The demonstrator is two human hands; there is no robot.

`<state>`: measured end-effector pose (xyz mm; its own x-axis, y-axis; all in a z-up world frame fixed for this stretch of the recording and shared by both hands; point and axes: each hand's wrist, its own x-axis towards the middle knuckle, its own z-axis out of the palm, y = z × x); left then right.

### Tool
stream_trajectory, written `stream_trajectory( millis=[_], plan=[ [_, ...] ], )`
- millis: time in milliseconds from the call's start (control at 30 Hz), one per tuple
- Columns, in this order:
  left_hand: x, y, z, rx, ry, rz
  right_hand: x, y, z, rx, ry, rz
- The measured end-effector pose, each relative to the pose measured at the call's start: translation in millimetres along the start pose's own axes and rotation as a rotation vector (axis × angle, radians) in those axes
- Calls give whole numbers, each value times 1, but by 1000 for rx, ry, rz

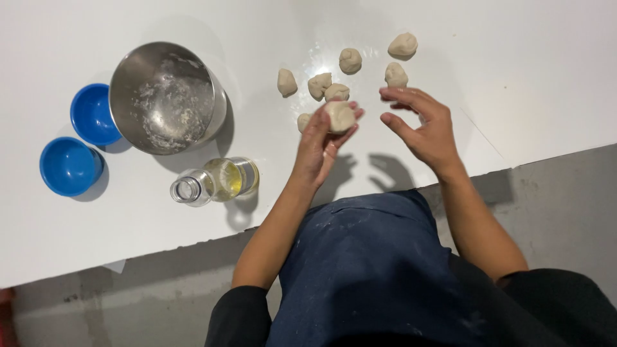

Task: Shaping pieces of dough into smooth balls on a clean surface.

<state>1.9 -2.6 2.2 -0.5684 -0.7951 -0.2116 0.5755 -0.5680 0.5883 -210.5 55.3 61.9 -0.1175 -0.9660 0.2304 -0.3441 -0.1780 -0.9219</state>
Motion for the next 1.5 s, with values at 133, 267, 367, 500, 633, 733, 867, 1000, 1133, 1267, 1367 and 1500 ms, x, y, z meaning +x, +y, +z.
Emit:
stream_trajectory(
  millis=[133, 267, 367, 500, 633, 733, 867, 1000, 1133, 1267, 1367, 1500],
  plan=[
    [12, 26, -6, 254, 263, 306, -28, 47, 12, -63, 90, 59],
    [1, 79, 35, 688, 470, 699, -34, 18, 25, -17, -5, 270],
    [-11, 105, 66, 879, 461, 987, -36, 6, 30, -35, -79, 306],
    [-18, 127, 89, 1232, 399, 1382, -45, 2, 38, -93, -161, 359],
    [-16, 134, 101, 1367, 362, 1469, -51, 2, 41, -72, -198, 376],
    [-17, 134, 104, 1392, 344, 1454, -56, 5, 44, -62, -217, 390],
    [-17, 141, 100, 1409, 355, 1428, -55, 1, 55, -99, -237, 431],
    [-20, 153, 92, 1411, 327, 1422, -63, 1, 76, -123, -217, 453],
    [-21, 159, 88, 1404, 281, 1381, -76, 13, 103, -99, -179, 497],
    [-33, 145, 91, 1298, 230, 1043, -102, 55, 132, 318, -23, 560],
    [-42, 94, 68, 1274, 166, 659, -93, 23, 125, 857, 126, 647],
    [-28, 28, 56, 1359, 34, 308, -62, 49, 88, 1364, 147, 693]
  ],
)
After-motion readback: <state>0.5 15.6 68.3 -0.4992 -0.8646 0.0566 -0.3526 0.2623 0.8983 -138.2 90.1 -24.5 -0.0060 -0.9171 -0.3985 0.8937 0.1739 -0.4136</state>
